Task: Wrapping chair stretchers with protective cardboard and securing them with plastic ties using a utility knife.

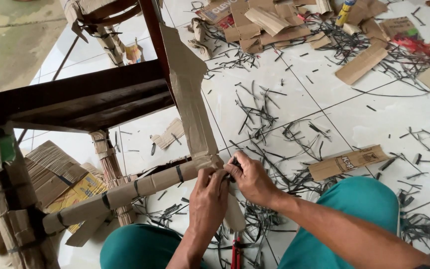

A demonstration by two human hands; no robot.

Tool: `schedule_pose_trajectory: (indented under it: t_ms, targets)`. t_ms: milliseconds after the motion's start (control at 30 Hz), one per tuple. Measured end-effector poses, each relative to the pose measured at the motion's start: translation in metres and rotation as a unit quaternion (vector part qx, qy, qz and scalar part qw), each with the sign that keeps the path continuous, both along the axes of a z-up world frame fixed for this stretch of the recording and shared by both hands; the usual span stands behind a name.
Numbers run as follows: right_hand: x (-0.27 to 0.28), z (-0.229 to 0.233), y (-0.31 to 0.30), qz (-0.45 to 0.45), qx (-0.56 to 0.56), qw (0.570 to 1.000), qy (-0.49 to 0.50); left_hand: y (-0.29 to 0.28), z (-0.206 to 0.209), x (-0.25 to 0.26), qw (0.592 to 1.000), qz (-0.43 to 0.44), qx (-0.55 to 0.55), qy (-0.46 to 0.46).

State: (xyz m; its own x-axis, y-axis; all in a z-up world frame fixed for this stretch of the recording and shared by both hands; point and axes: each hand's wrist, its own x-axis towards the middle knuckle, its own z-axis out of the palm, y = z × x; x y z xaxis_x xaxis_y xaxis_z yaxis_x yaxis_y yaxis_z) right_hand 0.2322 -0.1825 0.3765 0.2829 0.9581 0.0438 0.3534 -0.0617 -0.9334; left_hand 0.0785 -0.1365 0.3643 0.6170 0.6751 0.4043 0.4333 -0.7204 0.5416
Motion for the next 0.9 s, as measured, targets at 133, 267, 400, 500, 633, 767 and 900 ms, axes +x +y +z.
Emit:
schedule_pose_trajectory:
  t_ms: [133, 267, 400, 500, 633, 767, 900]
  targets:
    - [0.005, 0.005, -0.001, 0.002, -0.016, 1.0, 0.012, 0.002, 0.003, 0.003, 1.0, 0.004, 0.011, -0.013]
    - [0.011, 0.014, -0.001, 0.008, -0.007, 1.0, -0.012, 0.002, 0.007, 0.002, 0.999, -0.003, 0.001, -0.034]
    - [0.017, 0.031, -0.002, 0.021, -0.004, 0.999, 0.04, 0.006, 0.003, 0.001, 0.992, 0.001, -0.058, -0.116]
    - [0.025, 0.032, -0.002, 0.046, -0.029, 0.998, 0.014, 0.005, 0.001, 0.0, 0.983, 0.008, -0.113, -0.145]
    - [0.028, 0.058, -0.007, 0.087, -0.071, 0.994, 0.005, 0.011, 0.006, -0.004, 0.978, -0.008, -0.123, -0.17]
    - [0.027, 0.068, -0.008, 0.123, -0.096, 0.988, -0.014, 0.012, 0.008, -0.003, 0.972, -0.027, -0.13, -0.196]
    - [0.025, 0.07, -0.01, 0.135, -0.062, 0.989, -0.006, 0.01, 0.009, -0.001, 0.976, -0.023, -0.113, -0.185]
